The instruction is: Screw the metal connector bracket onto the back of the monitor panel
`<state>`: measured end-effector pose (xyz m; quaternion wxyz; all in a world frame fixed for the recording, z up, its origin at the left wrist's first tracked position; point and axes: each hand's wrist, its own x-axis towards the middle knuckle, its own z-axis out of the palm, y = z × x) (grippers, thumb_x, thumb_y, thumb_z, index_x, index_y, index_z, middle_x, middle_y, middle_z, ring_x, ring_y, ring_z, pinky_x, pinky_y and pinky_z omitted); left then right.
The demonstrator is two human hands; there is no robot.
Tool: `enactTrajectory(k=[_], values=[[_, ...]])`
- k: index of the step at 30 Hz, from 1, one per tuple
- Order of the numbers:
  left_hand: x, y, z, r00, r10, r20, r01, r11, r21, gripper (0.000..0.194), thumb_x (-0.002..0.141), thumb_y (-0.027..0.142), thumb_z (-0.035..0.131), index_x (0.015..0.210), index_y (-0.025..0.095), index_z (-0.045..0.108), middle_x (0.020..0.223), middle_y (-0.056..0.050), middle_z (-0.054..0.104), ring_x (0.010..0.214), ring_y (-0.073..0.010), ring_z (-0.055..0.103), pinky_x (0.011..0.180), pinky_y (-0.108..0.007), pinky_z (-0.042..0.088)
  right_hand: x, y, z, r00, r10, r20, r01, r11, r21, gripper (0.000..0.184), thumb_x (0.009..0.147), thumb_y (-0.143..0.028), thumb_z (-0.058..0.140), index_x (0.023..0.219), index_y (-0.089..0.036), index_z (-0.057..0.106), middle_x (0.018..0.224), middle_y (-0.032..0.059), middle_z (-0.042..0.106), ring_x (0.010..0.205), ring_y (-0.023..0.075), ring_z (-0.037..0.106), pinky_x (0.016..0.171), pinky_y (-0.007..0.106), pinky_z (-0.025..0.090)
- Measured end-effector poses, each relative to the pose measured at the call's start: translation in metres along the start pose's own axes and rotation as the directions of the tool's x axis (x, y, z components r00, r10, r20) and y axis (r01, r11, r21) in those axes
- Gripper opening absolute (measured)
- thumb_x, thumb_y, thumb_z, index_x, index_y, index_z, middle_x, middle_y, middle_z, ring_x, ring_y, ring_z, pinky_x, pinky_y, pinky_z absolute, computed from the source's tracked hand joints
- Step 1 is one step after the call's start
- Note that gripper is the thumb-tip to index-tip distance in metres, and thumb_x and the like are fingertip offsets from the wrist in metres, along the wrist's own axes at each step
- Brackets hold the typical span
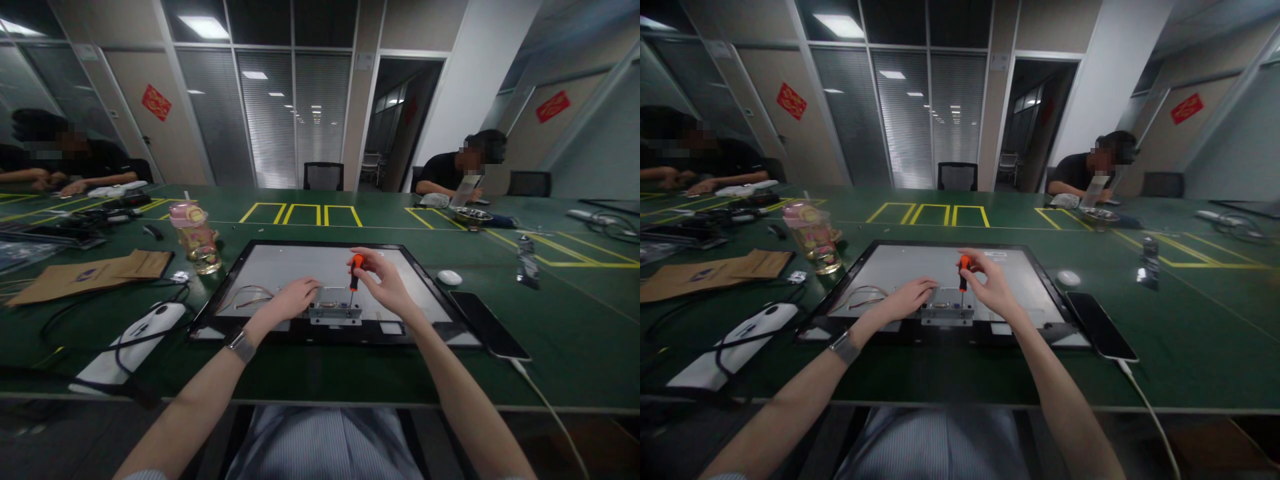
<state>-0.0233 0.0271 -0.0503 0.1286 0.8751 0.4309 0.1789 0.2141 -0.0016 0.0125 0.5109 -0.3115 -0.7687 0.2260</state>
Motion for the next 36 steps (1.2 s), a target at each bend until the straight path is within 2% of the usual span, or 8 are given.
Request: enactTrajectory(k=[15, 21, 28, 36], values=[[-0.0021, 0.002, -0.0024, 1.0, 0.002, 0.007, -0.002, 1.0, 0.006, 0.036, 0.096, 0.025, 0.031, 0.118, 0.015, 0.058, 0.123, -0.01, 0.059, 0.112, -0.0206, 0.056, 0.102, -0.034, 0.041, 0.001, -0.0043, -0.0013, 0.999, -0.016, -0.041, 0.012, 0.997, -0.08, 0.028, 0.085, -0.025, 0.059, 0.113, -0.023, 0.06, 0.093, 0.0057, 0.067, 0.078, 0.0174, 0.064, 0.071, 0.034, 0.056], [-0.0018, 0.0023, -0.0021, 1.0, -0.011, 0.004, 0.011, 1.0, -0.011, 0.036, 0.096, 0.026, 0.032, 0.118, 0.016, 0.058, 0.124, -0.009, 0.059, 0.111, -0.0201, 0.057, 0.102, -0.034, 0.042, 0.0006, -0.005, -0.0027, 0.996, -0.041, -0.077, 0.032, 0.992, -0.12, 0.025, 0.082, -0.028, 0.064, 0.106, -0.023, 0.063, 0.087, 0.0037, 0.064, 0.069, 0.0149, 0.061, 0.067, 0.032, 0.056], [-0.0002, 0.0018, -0.0024, 1.0, -0.004, 0.015, 0.004, 1.0, 0.007, 0.036, 0.095, 0.024, 0.032, 0.119, 0.014, 0.058, 0.123, -0.009, 0.06, 0.113, -0.02, 0.056, 0.103, -0.034, 0.04, 0.0006, -0.0063, -0.0029, 0.995, -0.047, -0.093, 0.034, 0.99, -0.139, 0.023, 0.08, -0.029, 0.067, 0.102, -0.022, 0.064, 0.083, 0.0024, 0.06, 0.071, 0.0145, 0.06, 0.064, 0.029, 0.057], [-0.0012, 0.0001, -0.0004, 1.0, 0.003, 0.004, -0.003, 1.0, -0.009, 0.037, 0.096, 0.026, 0.031, 0.119, 0.015, 0.058, 0.124, -0.009, 0.059, 0.113, -0.0199, 0.056, 0.103, -0.034, 0.04, 0.0002, -0.0054, -0.0019, 0.994, -0.049, -0.095, 0.037, 0.991, -0.126, 0.024, 0.08, -0.032, 0.067, 0.103, -0.023, 0.064, 0.083, 0.0026, 0.06, 0.071, 0.0148, 0.06, 0.066, 0.031, 0.057]])
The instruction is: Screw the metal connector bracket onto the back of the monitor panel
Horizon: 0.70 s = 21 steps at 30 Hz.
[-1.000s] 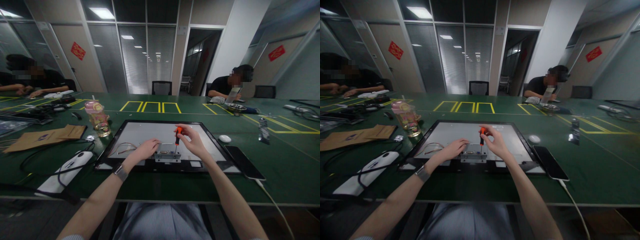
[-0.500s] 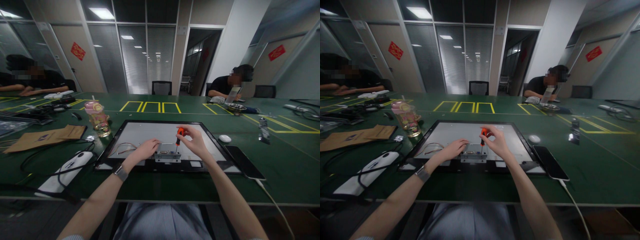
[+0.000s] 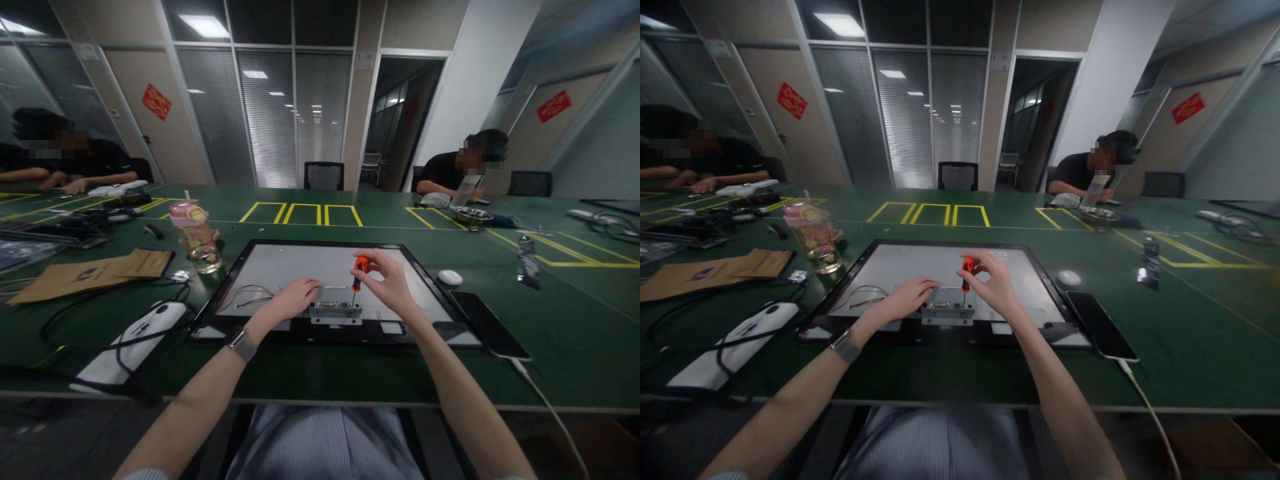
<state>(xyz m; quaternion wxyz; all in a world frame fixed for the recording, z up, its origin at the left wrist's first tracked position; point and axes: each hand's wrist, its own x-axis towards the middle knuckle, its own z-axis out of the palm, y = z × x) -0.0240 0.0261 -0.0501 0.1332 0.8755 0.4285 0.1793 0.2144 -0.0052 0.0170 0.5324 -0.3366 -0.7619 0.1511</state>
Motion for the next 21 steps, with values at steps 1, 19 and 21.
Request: enactTrajectory(k=[1, 19, 21], values=[[0.0001, -0.0004, 0.0001, 1.0, 0.002, -0.001, -0.002, 1.0, 0.0, 0.037, 0.096, 0.026, 0.031, 0.119, 0.015, 0.058, 0.124, -0.009, 0.059, 0.113, -0.02, 0.055, 0.103, -0.034, 0.04, 0.0001, -0.0002, 0.0001, 1.0, -0.003, 0.003, 0.003, 1.0, 0.001, 0.025, 0.081, -0.032, 0.066, 0.103, -0.023, 0.064, 0.084, 0.0027, 0.06, 0.071, 0.0147, 0.06, 0.066, 0.031, 0.057], [0.0004, -0.002, 0.0019, 1.0, 0.007, -0.013, -0.007, 1.0, 0.002, 0.036, 0.096, 0.026, 0.032, 0.119, 0.016, 0.058, 0.124, -0.009, 0.06, 0.113, -0.0196, 0.056, 0.103, -0.033, 0.04, 0.0005, -0.0023, 0.0, 1.0, 0.003, -0.01, -0.003, 1.0, -0.018, 0.024, 0.081, -0.032, 0.066, 0.103, -0.023, 0.065, 0.081, 0.0024, 0.06, 0.068, 0.0143, 0.059, 0.063, 0.03, 0.057], [0.0005, -0.0015, 0.0016, 1.0, 0.014, -0.012, -0.014, 1.0, 0.001, 0.036, 0.096, 0.025, 0.032, 0.118, 0.016, 0.058, 0.123, -0.009, 0.06, 0.112, -0.0193, 0.056, 0.103, -0.033, 0.04, 0.0008, -0.0027, -0.0002, 1.0, 0.0, -0.018, -0.001, 1.0, -0.021, 0.024, 0.081, -0.032, 0.065, 0.103, -0.023, 0.065, 0.081, 0.0024, 0.06, 0.069, 0.0145, 0.059, 0.064, 0.03, 0.057]])
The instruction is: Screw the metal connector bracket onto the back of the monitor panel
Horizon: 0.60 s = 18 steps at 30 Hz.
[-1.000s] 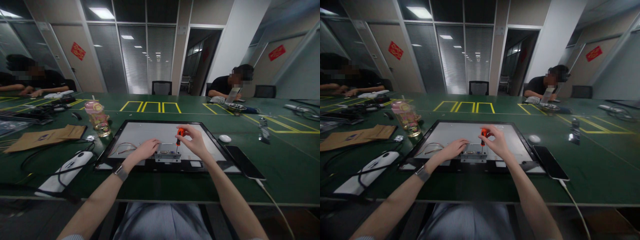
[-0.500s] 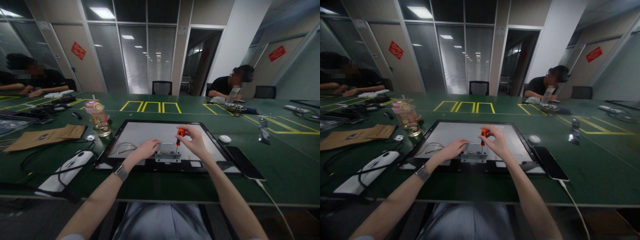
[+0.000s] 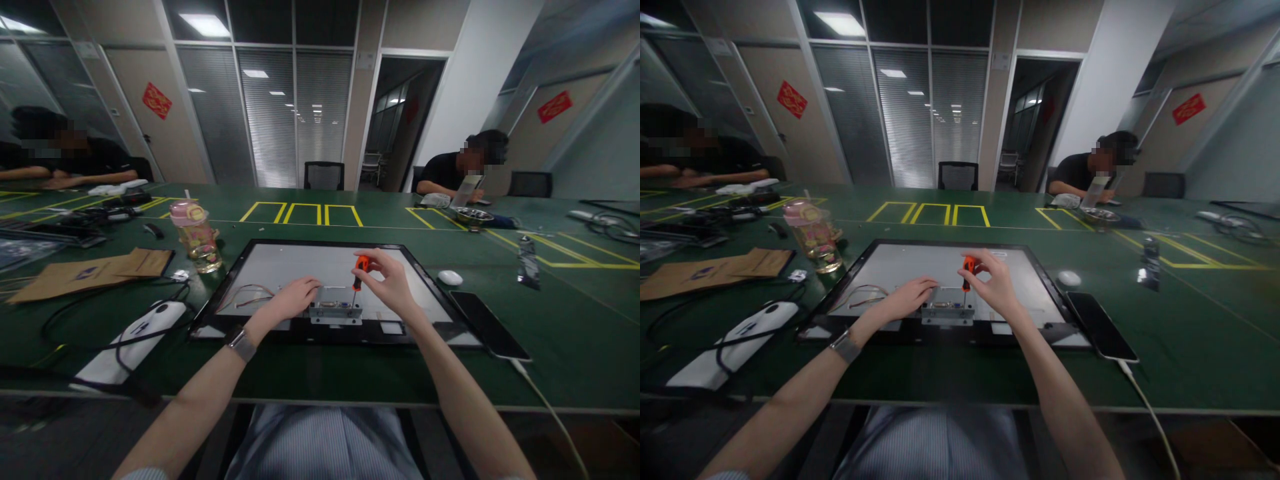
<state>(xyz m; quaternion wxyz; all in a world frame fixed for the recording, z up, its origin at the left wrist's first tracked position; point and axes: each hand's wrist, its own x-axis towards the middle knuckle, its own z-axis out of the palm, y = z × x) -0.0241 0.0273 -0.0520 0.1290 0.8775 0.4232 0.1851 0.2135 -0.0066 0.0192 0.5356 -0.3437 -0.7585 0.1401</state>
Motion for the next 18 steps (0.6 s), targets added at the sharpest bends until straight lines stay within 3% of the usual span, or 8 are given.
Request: enactTrajectory(k=[5, 8, 11, 15, 18], values=[[0.0, 0.001, -0.001, 1.0, -0.001, 0.005, 0.001, 1.0, -0.002, 0.036, 0.096, 0.026, 0.032, 0.118, 0.016, 0.058, 0.123, -0.009, 0.06, 0.113, -0.0193, 0.056, 0.103, -0.033, 0.04, 0.0, 0.0, -0.001, 0.999, -0.003, -0.039, 0.003, 1.0, 0.011, 0.024, 0.08, -0.031, 0.066, 0.103, -0.024, 0.065, 0.082, 0.0024, 0.06, 0.067, 0.0141, 0.059, 0.065, 0.032, 0.058], [0.0, -0.001, 0.0, 1.0, -0.007, 0.003, 0.007, 1.0, -0.003, 0.037, 0.096, 0.027, 0.031, 0.119, 0.016, 0.058, 0.124, -0.009, 0.059, 0.112, -0.0196, 0.056, 0.102, -0.033, 0.041, -0.002, 0.002, 0.001, 0.987, 0.027, -0.158, -0.02, 0.999, 0.046, 0.024, 0.08, -0.03, 0.066, 0.103, -0.025, 0.064, 0.086, 0.003, 0.061, 0.074, 0.0159, 0.061, 0.07, 0.033, 0.058], [0.0, -0.002, 0.0, 1.0, -0.01, 0.003, 0.01, 1.0, -0.009, 0.037, 0.097, 0.028, 0.031, 0.119, 0.017, 0.057, 0.124, -0.008, 0.059, 0.112, -0.0196, 0.056, 0.102, -0.033, 0.041, -0.005, 0.003, 0.01, 0.963, 0.119, -0.24, -0.075, 0.98, 0.185, 0.027, 0.082, -0.029, 0.064, 0.108, -0.025, 0.061, 0.087, 0.0025, 0.062, 0.079, 0.0167, 0.064, 0.069, 0.033, 0.06], [0.0, -0.002, 0.0, 1.0, -0.012, 0.008, 0.012, 1.0, -0.013, 0.035, 0.096, 0.027, 0.032, 0.119, 0.017, 0.057, 0.124, -0.008, 0.059, 0.112, -0.0199, 0.056, 0.102, -0.034, 0.041, -0.011, 0.003, 0.026, 0.954, 0.228, -0.192, -0.16, 0.935, 0.317, 0.028, 0.081, -0.031, 0.064, 0.108, -0.025, 0.059, 0.089, 0.0021, 0.062, 0.078, 0.0168, 0.066, 0.063, 0.032, 0.062], [0.0, 0.001, -0.002, 1.0, -0.011, 0.003, 0.011, 1.0, -0.024, 0.035, 0.096, 0.026, 0.033, 0.118, 0.017, 0.058, 0.123, -0.009, 0.059, 0.112, -0.0198, 0.056, 0.102, -0.034, 0.041, -0.014, 0.002, 0.035, 0.955, 0.234, -0.182, -0.167, 0.932, 0.322, 0.027, 0.081, -0.03, 0.065, 0.107, -0.024, 0.059, 0.088, 0.0021, 0.062, 0.077, 0.0168, 0.067, 0.062, 0.031, 0.063]])
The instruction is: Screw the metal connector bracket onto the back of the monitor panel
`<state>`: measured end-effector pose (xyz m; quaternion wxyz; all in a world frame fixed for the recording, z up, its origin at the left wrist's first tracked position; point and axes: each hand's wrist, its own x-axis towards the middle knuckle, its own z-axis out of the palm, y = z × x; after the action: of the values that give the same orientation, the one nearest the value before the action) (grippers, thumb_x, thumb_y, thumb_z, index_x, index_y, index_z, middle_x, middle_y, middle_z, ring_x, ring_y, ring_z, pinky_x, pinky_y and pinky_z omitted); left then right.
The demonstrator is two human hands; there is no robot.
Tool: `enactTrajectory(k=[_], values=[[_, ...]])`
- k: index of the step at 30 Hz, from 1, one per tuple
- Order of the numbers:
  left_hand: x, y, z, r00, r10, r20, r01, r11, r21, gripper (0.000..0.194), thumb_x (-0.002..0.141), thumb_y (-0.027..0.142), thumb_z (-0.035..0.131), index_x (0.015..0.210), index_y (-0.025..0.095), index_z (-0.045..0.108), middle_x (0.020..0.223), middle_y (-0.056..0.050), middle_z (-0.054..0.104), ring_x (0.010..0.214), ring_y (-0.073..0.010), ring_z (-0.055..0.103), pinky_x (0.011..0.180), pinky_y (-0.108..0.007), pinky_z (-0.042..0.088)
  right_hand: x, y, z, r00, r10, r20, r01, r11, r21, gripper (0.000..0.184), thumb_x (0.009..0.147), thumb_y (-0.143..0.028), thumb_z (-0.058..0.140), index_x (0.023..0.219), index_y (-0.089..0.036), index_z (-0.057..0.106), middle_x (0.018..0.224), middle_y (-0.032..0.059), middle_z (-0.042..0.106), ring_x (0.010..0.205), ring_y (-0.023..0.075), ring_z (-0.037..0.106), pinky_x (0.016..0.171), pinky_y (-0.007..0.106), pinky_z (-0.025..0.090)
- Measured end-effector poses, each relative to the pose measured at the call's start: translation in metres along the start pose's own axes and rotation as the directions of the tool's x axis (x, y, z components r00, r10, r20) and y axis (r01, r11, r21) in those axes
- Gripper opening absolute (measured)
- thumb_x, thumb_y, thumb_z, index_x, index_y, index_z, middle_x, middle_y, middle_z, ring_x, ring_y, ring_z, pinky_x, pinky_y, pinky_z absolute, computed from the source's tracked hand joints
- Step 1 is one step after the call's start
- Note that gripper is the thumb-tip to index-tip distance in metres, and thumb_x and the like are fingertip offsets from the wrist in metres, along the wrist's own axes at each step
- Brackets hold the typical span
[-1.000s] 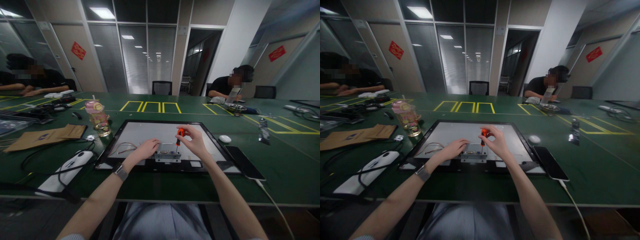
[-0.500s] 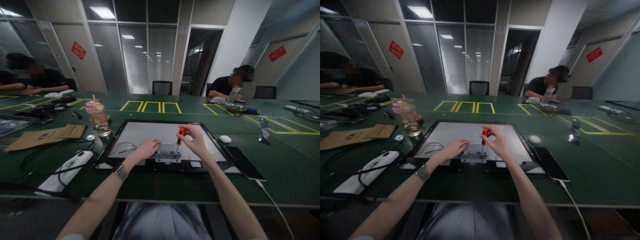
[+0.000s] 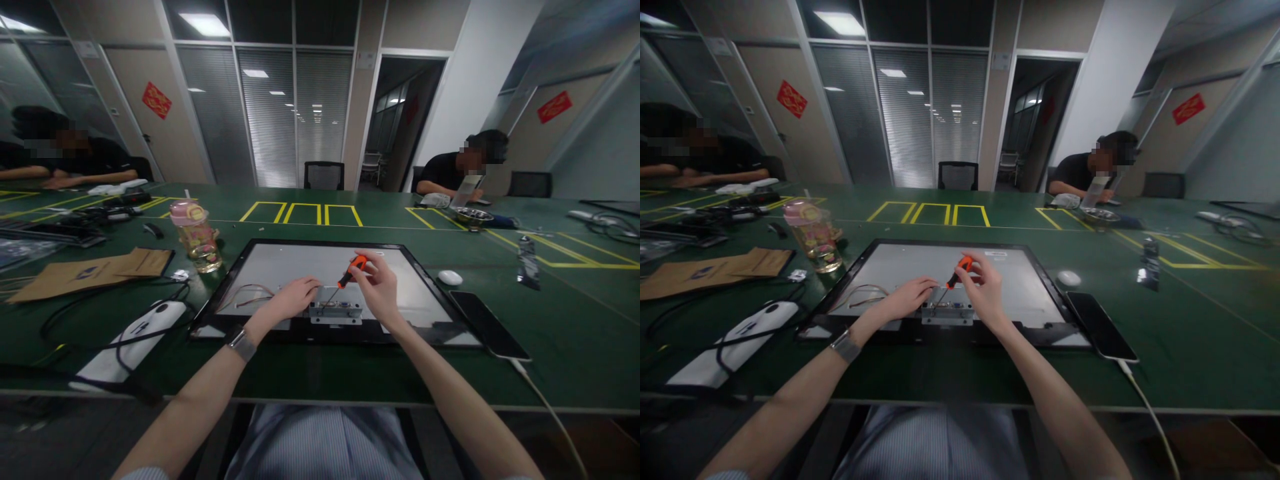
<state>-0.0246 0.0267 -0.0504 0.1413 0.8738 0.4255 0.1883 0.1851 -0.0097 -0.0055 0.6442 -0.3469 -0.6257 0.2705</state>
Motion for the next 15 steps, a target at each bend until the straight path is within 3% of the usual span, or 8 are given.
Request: enactTrajectory(k=[6, 15], values=[[-0.001, 0.007, -0.004, 1.0, -0.019, 0.015, 0.019, 1.0, 0.006, 0.035, 0.096, 0.025, 0.032, 0.118, 0.017, 0.057, 0.122, -0.009, 0.06, 0.11, -0.0208, 0.057, 0.1, -0.034, 0.042, -0.004, 0.006, 0.005, 0.998, 0.022, 0.058, -0.022, 1.0, -0.002, 0.028, 0.08, -0.033, 0.065, 0.106, -0.023, 0.059, 0.085, 0.002, 0.062, 0.076, 0.0171, 0.067, 0.061, 0.031, 0.063], [0.001, 0.0, 0.001, 1.0, 0.0, -0.001, 0.0, 1.0, 0.005, 0.034, 0.096, 0.026, 0.032, 0.117, 0.018, 0.058, 0.122, -0.008, 0.06, 0.11, -0.02, 0.057, 0.101, -0.033, 0.042, -0.004, 0.012, 0.006, 0.999, 0.023, 0.038, -0.023, 1.0, -0.005, 0.028, 0.08, -0.033, 0.065, 0.105, -0.023, 0.06, 0.085, 0.001, 0.062, 0.074, 0.0158, 0.066, 0.059, 0.029, 0.062]])
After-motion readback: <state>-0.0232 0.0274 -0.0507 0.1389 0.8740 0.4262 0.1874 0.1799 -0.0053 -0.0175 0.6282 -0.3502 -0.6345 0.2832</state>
